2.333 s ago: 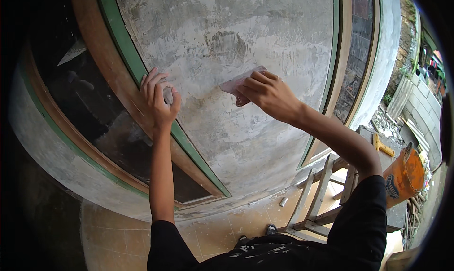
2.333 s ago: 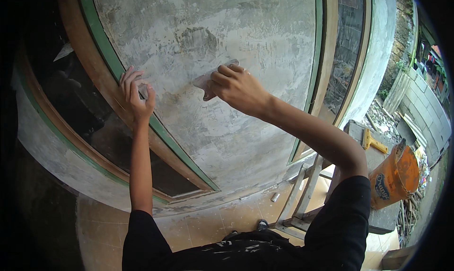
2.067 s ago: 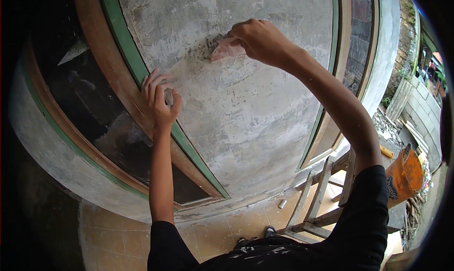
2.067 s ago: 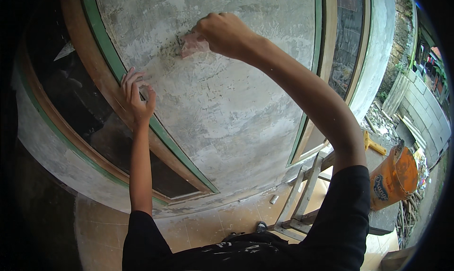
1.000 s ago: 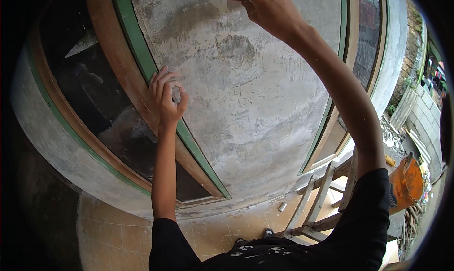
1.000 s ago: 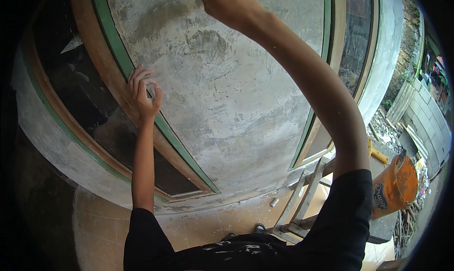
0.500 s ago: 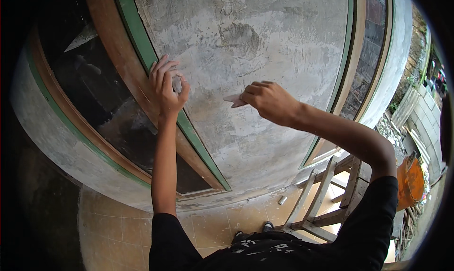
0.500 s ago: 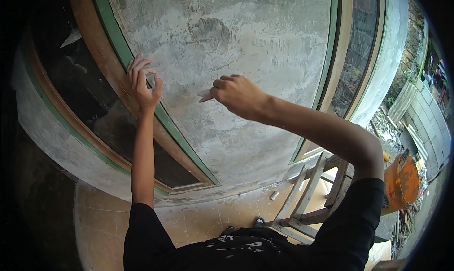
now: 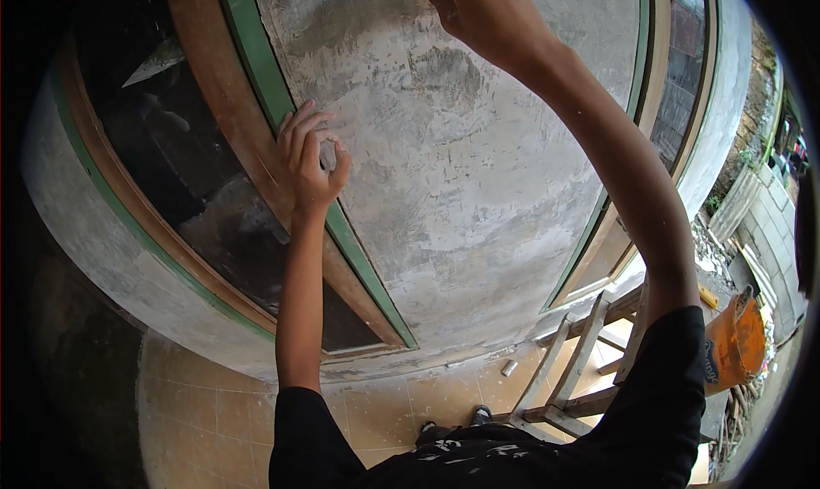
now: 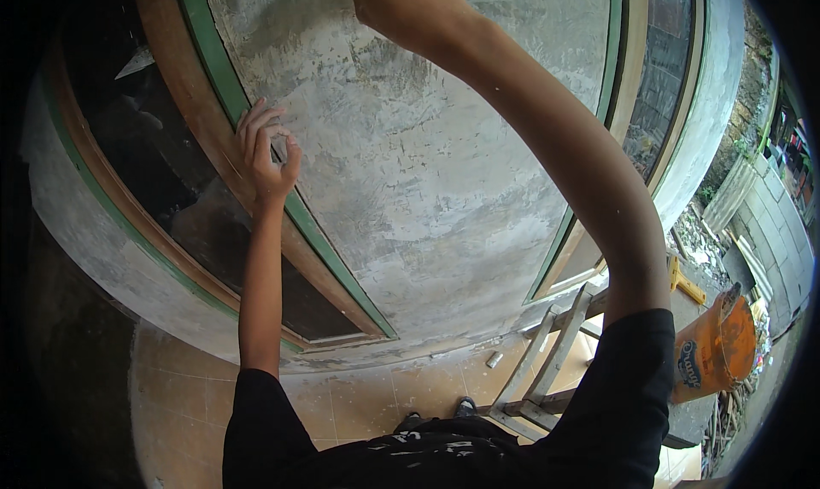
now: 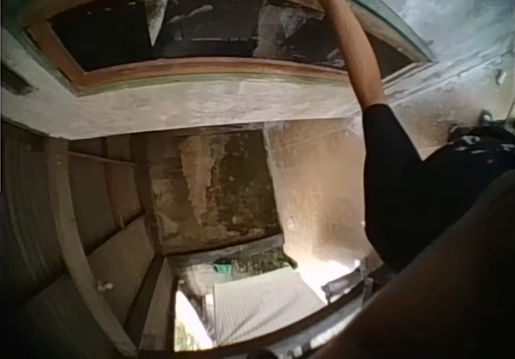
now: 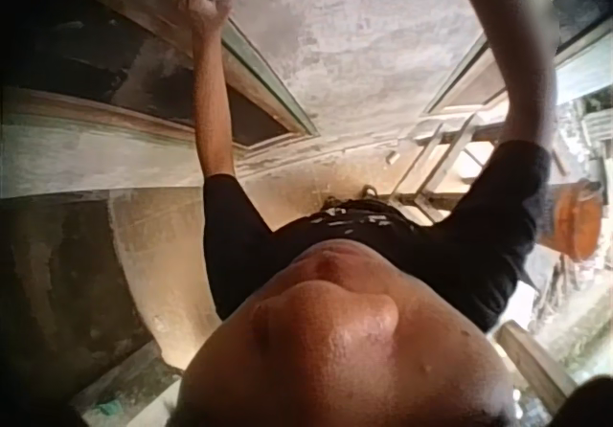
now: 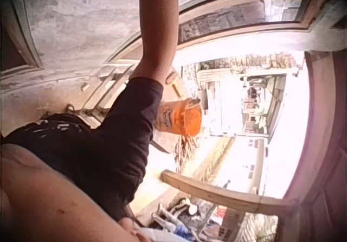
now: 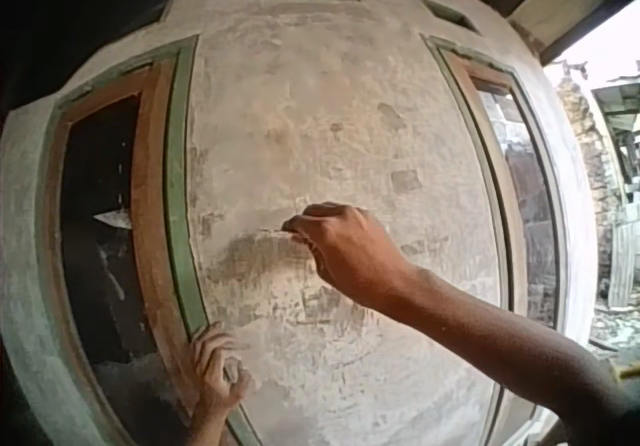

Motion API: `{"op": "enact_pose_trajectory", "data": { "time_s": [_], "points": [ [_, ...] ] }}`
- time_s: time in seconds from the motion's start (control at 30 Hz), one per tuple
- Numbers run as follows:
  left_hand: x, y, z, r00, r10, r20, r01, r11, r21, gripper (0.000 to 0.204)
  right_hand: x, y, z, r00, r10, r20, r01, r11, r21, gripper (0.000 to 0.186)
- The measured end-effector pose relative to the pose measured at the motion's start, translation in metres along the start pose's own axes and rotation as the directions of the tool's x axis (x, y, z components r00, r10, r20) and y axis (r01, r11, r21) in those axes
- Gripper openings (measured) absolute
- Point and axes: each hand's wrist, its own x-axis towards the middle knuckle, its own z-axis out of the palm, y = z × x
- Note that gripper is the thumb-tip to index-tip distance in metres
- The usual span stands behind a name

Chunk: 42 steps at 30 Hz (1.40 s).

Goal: The person applies putty from a bucket to a wall surface near a window frame using a putty knife.

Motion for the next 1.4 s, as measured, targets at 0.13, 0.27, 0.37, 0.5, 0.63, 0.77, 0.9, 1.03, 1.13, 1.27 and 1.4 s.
{"op": "enact_pose_trajectory", "data": {
  "time_s": [0.13,0.27,0.37,0.5,0.63,0.77,0.9,1.03,1.13,1.27,1.4],
  "points": [
    [0.001,0.002,0.001,1.000,0.000,0.010,0.000,1.000,0.010,0.005,-0.029,0.005,0.024,0.945,-0.305,-0.119,0.272,0.934,-0.234,0.020],
    [-0.002,-0.001,-0.001,1.000,-0.003,0.009,0.003,1.000,0.021,0.005,-0.104,-0.016,0.045,0.948,-0.286,0.143,0.319,0.873,-0.369,0.045],
    [0.000,0.000,0.002,1.000,-0.001,0.003,0.001,1.000,0.013,0.005,-0.147,-0.046,0.027,0.879,-0.233,0.415,0.306,0.945,-0.117,0.036],
    [0.001,0.000,0.001,1.000,0.027,-0.003,-0.027,1.000,0.001,0.007,-0.134,-0.031,0.014,0.918,-0.258,0.302,0.284,0.958,-0.043,0.015],
    [0.001,0.004,0.005,1.000,0.000,-0.018,0.000,1.000,0.015,0.008,-0.049,0.030,-0.004,0.958,-0.270,-0.092,0.244,0.943,-0.228,0.027],
    [-0.002,0.000,0.000,1.000,-0.004,-0.006,0.004,1.000,0.021,0.009,-0.016,0.028,-0.017,0.983,-0.183,0.017,0.184,0.979,-0.093,0.028],
    [0.002,0.003,0.000,0.999,0.004,0.032,-0.005,0.999,0.033,0.013,-0.084,0.016,0.030,0.940,-0.342,0.015,0.323,0.871,-0.371,0.026],
    [0.001,0.004,-0.001,0.999,-0.025,0.041,0.024,0.999,0.032,0.012,-0.162,-0.029,0.033,0.873,-0.325,0.365,0.389,0.914,-0.117,0.034],
    [0.002,0.003,-0.001,1.000,-0.014,0.022,0.013,0.999,0.049,0.012,-0.155,-0.033,0.022,0.885,-0.333,0.325,0.369,0.928,-0.053,0.024],
    [0.003,0.006,0.005,1.000,-0.002,-0.006,0.002,0.999,0.032,0.012,-0.066,0.021,-0.003,0.925,-0.369,-0.092,0.349,0.920,-0.180,0.013],
    [0.002,0.004,0.000,1.000,-0.022,0.019,0.021,0.998,0.066,0.011,-0.028,0.040,-0.015,0.976,-0.209,-0.060,0.207,0.977,-0.041,0.026]
  ]
}}
